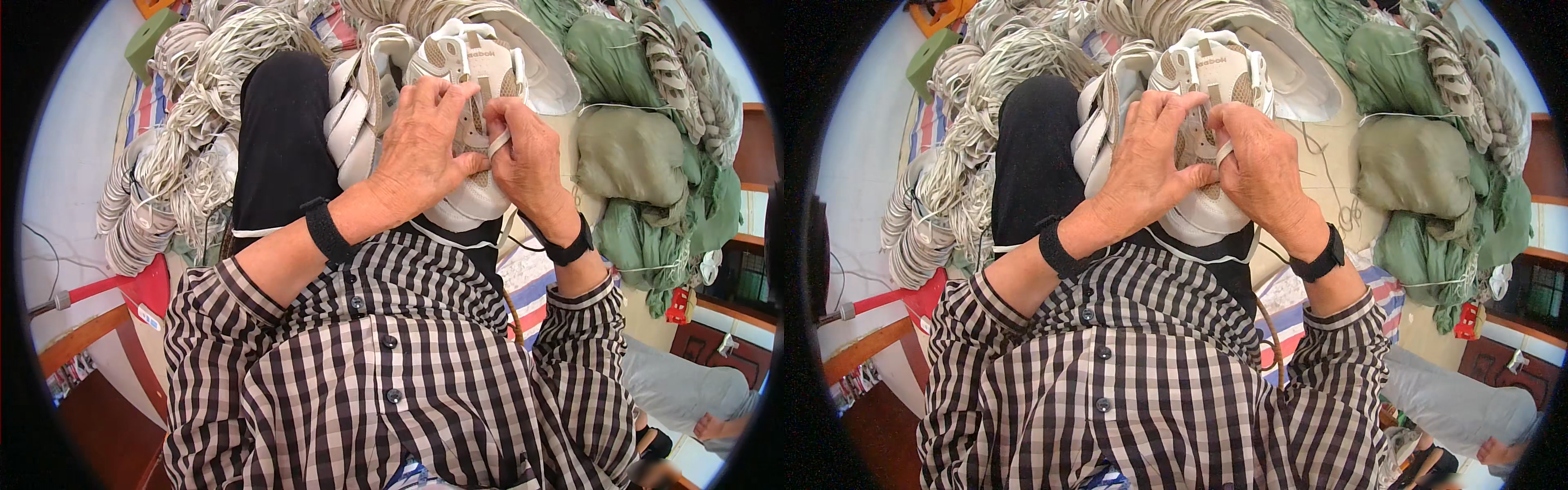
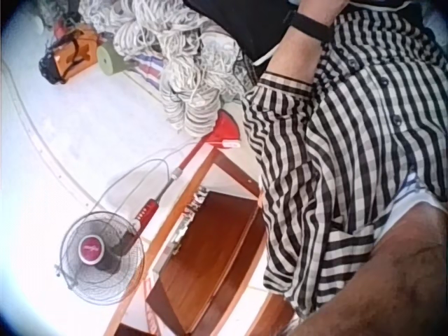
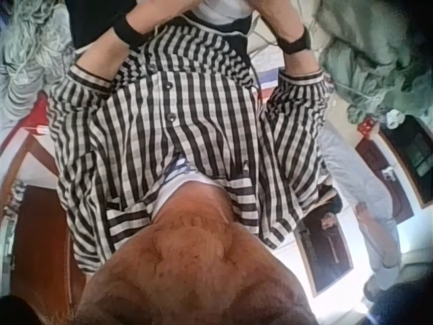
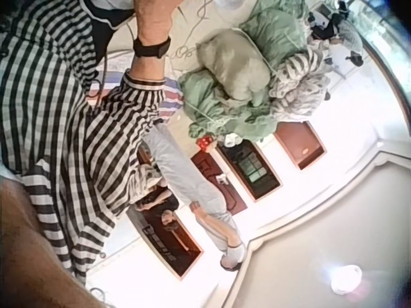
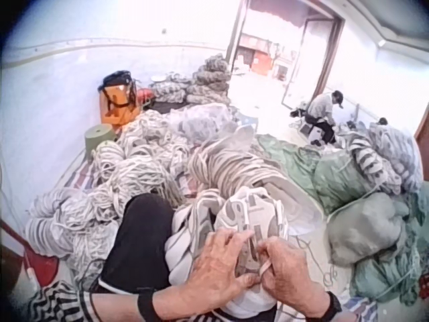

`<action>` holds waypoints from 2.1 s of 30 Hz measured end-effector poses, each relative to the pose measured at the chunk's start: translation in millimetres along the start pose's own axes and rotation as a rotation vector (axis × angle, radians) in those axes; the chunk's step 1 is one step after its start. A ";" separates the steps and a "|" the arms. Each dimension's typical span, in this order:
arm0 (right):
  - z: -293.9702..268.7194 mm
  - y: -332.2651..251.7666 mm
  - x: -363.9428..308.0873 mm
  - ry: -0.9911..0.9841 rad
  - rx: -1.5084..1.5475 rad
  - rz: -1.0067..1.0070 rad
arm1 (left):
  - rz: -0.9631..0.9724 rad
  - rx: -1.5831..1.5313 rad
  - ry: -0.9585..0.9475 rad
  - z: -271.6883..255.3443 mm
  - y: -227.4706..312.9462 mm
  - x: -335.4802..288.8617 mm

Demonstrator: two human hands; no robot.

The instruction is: The recorder is inserting laces into several pairs of sneakers.

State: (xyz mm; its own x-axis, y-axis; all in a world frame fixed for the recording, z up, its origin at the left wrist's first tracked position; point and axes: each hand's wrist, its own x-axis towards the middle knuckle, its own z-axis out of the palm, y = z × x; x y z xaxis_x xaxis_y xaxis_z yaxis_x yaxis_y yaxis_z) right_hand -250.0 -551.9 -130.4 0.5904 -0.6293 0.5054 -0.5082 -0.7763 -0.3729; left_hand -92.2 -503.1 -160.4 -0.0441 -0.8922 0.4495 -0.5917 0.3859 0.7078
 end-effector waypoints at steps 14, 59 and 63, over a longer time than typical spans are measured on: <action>-20.3 18.4 -30.2 0.040 0.290 0.339 | 0.039 0.003 0.005 -1.3 -0.2 0.4; -14.6 -0.5 -3.5 -0.098 -0.089 -0.077 | -0.026 0.007 0.009 1.5 4.1 0.0; -18.1 -3.2 -1.1 -0.184 -0.058 -0.011 | -0.028 0.010 0.011 0.4 5.8 -1.0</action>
State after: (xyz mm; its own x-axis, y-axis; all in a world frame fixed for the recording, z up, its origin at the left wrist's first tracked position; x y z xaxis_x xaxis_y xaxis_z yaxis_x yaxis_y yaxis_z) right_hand -260.4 -548.1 -115.7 0.6982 -0.6212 0.3559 -0.5336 -0.7829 -0.3197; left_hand -96.0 -500.0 -156.9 -0.0186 -0.9000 0.4354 -0.6004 0.3583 0.7150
